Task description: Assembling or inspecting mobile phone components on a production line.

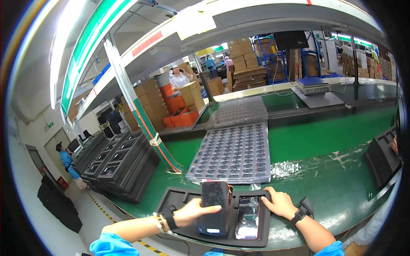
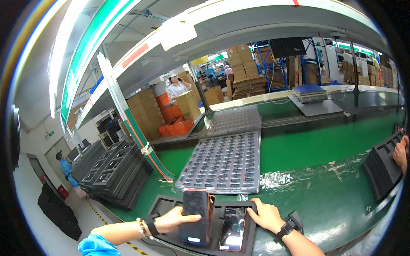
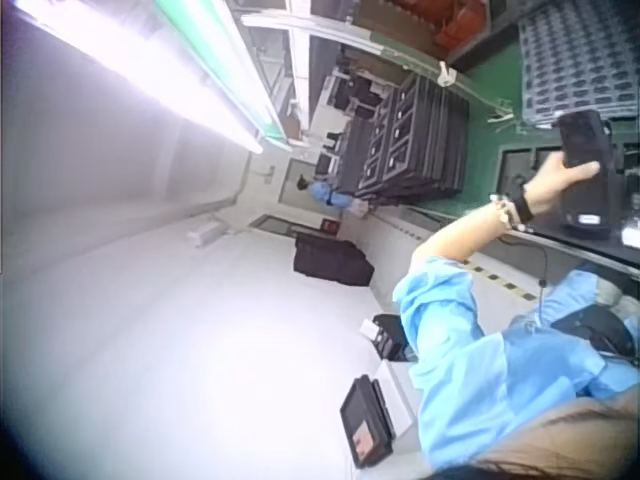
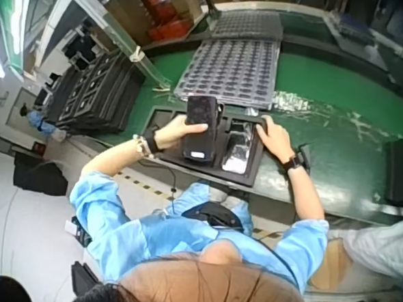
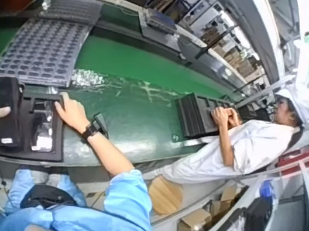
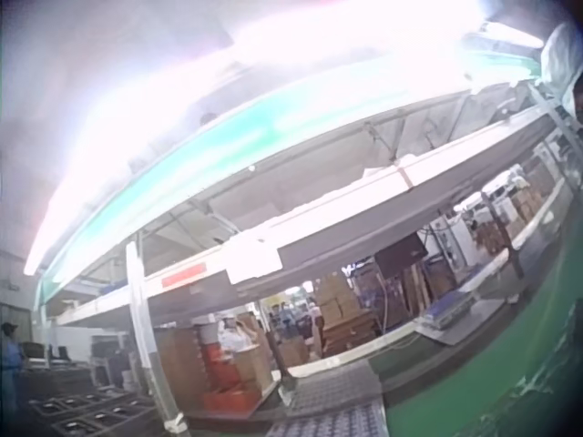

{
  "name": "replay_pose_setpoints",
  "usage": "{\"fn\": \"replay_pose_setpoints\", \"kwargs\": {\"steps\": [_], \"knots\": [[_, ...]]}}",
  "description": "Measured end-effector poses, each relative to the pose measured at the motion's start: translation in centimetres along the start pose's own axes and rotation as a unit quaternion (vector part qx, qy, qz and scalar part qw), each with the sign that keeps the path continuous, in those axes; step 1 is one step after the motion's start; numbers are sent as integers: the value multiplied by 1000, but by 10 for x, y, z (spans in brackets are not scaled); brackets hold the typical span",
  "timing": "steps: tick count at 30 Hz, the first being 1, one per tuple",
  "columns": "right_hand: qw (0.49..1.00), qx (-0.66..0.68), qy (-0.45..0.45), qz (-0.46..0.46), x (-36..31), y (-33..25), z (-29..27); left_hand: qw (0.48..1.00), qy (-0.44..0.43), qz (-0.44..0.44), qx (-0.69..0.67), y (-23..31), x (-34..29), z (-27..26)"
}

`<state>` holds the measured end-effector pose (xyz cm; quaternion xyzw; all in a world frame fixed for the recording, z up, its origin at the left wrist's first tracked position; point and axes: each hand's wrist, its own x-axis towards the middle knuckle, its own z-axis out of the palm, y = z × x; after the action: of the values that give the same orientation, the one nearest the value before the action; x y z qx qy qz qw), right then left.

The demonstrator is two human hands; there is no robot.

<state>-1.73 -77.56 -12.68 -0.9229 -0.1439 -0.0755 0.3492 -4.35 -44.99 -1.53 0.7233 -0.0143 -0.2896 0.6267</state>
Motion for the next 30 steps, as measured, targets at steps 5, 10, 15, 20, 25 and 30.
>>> {"fn": "replay_pose_setpoints", "kwargs": {"steps": [5, 10, 15, 20, 25, 30], "knots": [[1000, -14, 17, -3, -1, 6, 4, 964, -37, -165, -204, -32, 28, 45], [999, -40, 18, -3, 0, 5, 7, 958, -36, -160, -236, -34, 42, 73], [998, -58, 24, -3, -3, -1, 8, 959, -94, -125, -236, -33, 56, 87], [999, -46, -5, -14, -4, 10, 9, 975, -95, -85, -183, -50, 76, 104], [999, -7, -43, 24, 3, 5, -1, 956, -65, -122, -258, -32, 59, 92], [997, 24, -67, 23, 3, 5, -12, 998, 13, 65, -12, 15, 15, 53]]}}
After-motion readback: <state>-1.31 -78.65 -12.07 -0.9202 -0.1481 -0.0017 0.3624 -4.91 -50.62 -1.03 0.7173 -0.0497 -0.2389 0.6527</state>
